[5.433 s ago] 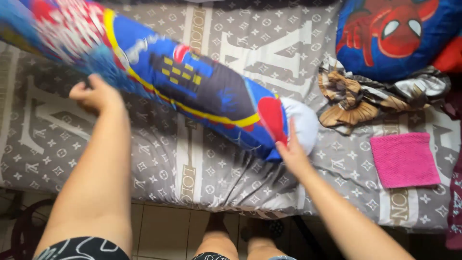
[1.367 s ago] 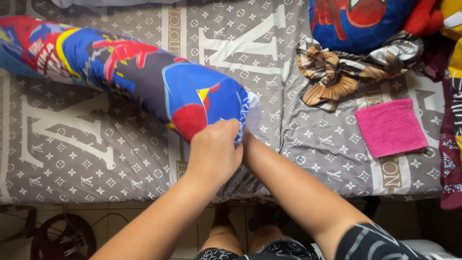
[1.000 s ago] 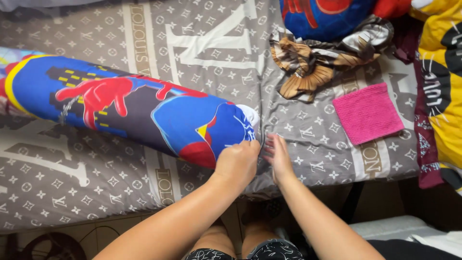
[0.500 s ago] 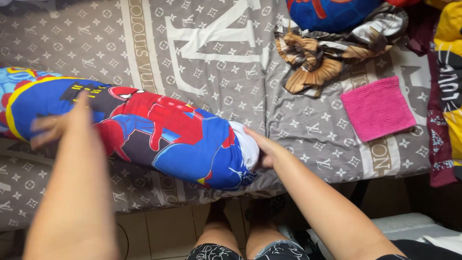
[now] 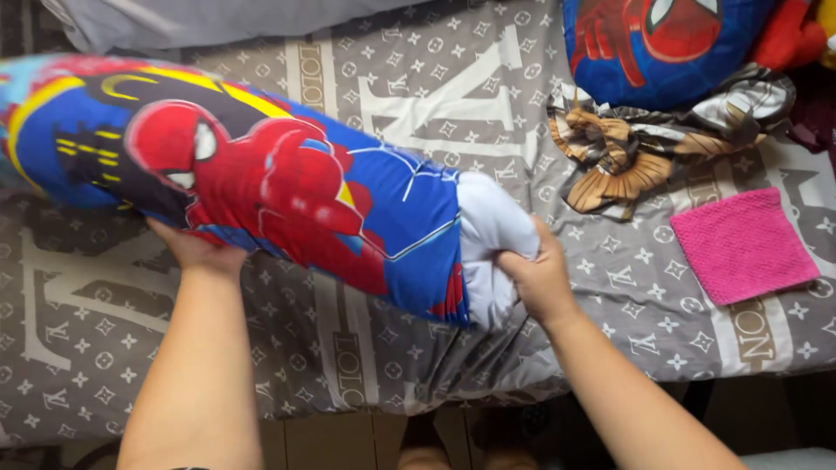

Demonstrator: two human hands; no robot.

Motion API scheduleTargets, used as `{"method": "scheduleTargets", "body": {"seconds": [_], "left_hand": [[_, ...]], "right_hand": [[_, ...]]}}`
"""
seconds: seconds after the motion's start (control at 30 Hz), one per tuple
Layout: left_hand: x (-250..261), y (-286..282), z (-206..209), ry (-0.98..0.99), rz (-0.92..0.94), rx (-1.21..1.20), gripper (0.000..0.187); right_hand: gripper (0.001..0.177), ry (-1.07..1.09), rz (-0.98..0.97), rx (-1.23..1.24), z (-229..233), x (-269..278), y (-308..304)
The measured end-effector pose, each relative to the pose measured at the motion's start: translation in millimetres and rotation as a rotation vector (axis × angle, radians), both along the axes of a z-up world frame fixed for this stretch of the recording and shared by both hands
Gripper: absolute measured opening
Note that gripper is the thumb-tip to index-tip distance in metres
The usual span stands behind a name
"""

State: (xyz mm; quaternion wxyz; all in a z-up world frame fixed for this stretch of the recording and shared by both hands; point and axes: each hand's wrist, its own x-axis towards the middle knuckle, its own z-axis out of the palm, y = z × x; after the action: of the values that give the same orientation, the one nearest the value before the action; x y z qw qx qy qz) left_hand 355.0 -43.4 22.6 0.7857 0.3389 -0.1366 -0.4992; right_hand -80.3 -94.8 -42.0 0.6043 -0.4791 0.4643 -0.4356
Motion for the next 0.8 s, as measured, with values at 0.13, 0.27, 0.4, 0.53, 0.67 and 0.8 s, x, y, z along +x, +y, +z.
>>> {"method": "scheduleTargets", "body": {"seconds": [0.13, 0.27, 0.4, 0.53, 0.67, 0.8], "left_hand": [[30, -43, -4, -0.03, -0.112, -0.212, 0.068], [32, -85, -48, -0.492, 0.322, 0.211, 0.054], [-88, -108, -70, -1.848, -0.035, 0.403, 0.061], [-175, -108, -60, -1.764, -0.557, 0.85, 0.066], [-171, -107, -81, -1.74, -0.478, 0.811, 0.063], [-150, -118, -108, -1.605, -0.389, 0.654, 0.057]], "right_hand": [[0.048, 0.029, 0.047, -0.228, 38, -7, 0], [0.048, 0.41, 0.068, -0.575, -23, -16, 17], [0.043, 0.738, 0.131, -0.715, -48, -15, 29], [0.042, 0.957, 0.403, -0.673, 17, 9, 42], [0.03, 0.193, 0.203, 0.315, 15, 23, 50], [0.044, -0.317, 0.129, 0.898, -1, 66, 56]]}}
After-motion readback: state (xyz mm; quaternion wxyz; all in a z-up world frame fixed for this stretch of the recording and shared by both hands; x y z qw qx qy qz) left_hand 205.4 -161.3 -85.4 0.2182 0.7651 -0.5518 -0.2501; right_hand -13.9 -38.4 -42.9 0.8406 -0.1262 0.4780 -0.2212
